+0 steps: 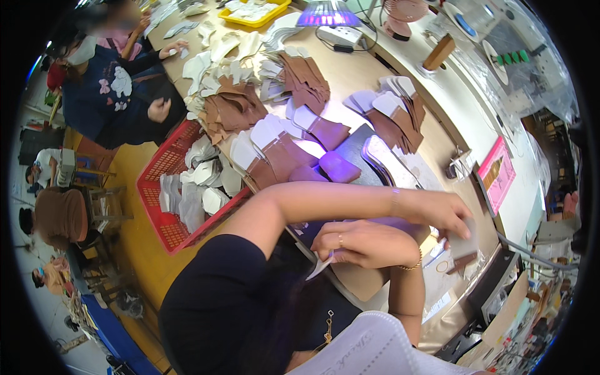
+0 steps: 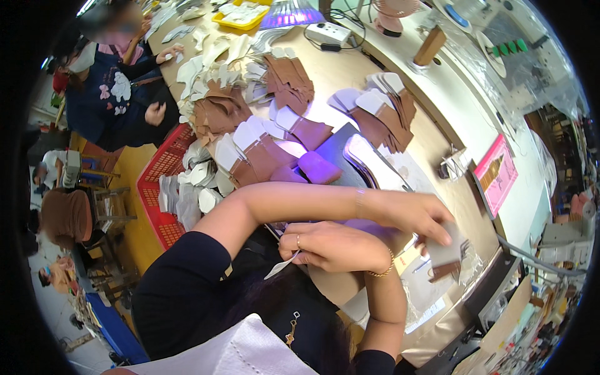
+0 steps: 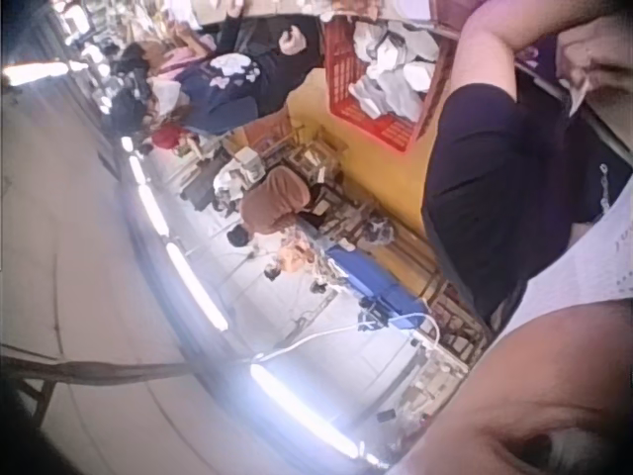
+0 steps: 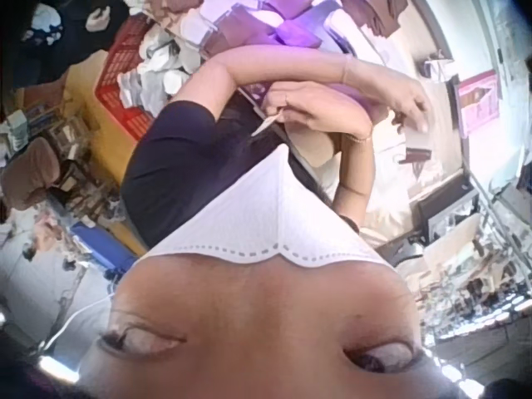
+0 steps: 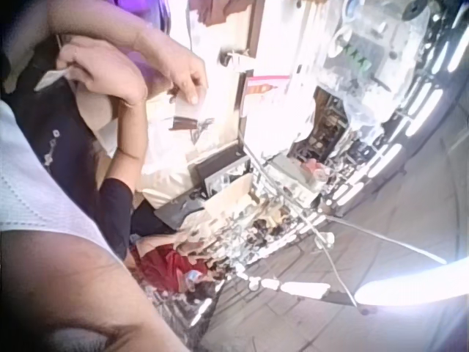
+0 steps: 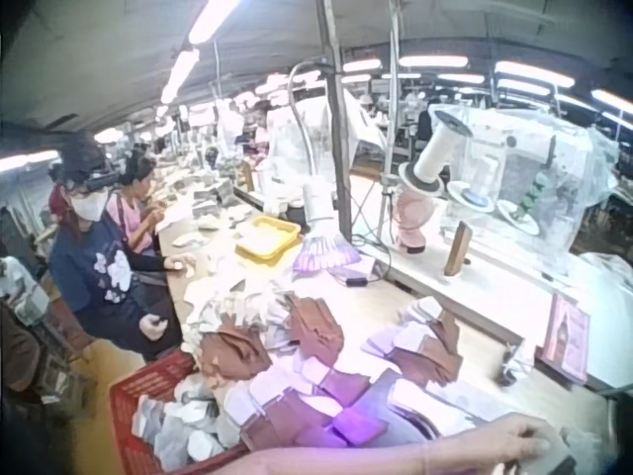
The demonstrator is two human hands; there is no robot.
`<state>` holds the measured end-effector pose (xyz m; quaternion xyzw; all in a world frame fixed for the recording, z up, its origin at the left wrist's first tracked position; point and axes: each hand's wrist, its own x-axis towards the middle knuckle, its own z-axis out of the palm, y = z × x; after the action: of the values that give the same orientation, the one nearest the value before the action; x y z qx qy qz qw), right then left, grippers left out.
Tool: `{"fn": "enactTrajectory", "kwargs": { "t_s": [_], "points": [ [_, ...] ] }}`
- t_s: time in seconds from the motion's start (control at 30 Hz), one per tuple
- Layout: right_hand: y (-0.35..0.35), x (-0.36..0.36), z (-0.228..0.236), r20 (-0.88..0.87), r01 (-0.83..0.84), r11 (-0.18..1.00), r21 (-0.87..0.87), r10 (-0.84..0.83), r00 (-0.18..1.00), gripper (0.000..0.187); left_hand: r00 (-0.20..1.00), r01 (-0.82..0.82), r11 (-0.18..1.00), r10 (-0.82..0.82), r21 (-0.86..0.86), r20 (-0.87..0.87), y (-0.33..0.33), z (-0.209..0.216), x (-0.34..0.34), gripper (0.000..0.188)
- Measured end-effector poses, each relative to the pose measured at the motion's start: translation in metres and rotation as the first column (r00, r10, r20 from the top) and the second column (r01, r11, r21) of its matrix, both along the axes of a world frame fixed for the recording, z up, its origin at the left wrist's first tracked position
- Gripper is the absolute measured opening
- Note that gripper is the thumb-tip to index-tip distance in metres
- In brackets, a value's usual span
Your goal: The person repeatedly picks up a white mask blank and a brown fabric piece, aligns them, and presses them together by hand. The person places each assembled unit on the table and continues the same process with additional blanks and fabric pieces.
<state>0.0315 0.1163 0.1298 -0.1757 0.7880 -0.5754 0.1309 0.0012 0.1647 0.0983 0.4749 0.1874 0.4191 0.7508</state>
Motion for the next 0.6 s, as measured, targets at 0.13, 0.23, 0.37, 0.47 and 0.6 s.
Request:
{"fn": "enactTrajectory", "kwargs": {
  "t_s": [0.13,0.23,0.37,0.47,0.6],
  "points": [
    [0.003,0.03,0.024,-0.175,0.186,0.905,-0.382,-0.268,0.947,0.009,0.989,-0.117,0.977,0.13,-0.179,0.064,-0.037,0.015,-0.041,0.027],
    [-0.018,0.068,0.028,-0.16,0.314,0.55,-0.774,-0.649,0.744,0.03,0.987,-0.139,0.94,0.157,-0.31,0.033,-0.06,0.026,-0.055,0.03],
    [-0.021,0.143,0.026,-0.212,0.261,0.375,-0.89,-0.845,0.492,0.019,0.996,-0.076,0.953,0.083,-0.292,0.011,-0.096,0.034,-0.058,0.029],
    [-0.011,0.198,0.027,-0.321,0.268,0.525,-0.808,-0.773,0.547,0.023,0.995,-0.094,0.916,0.097,-0.39,-0.011,-0.12,0.027,-0.063,0.028],
    [-0.043,0.236,0.024,-0.143,0.866,0.175,-0.468,-0.982,0.121,0.02,0.97,-0.144,0.869,0.03,-0.472,-0.241,-0.134,0.0,-0.074,0.026]
  ]
}}
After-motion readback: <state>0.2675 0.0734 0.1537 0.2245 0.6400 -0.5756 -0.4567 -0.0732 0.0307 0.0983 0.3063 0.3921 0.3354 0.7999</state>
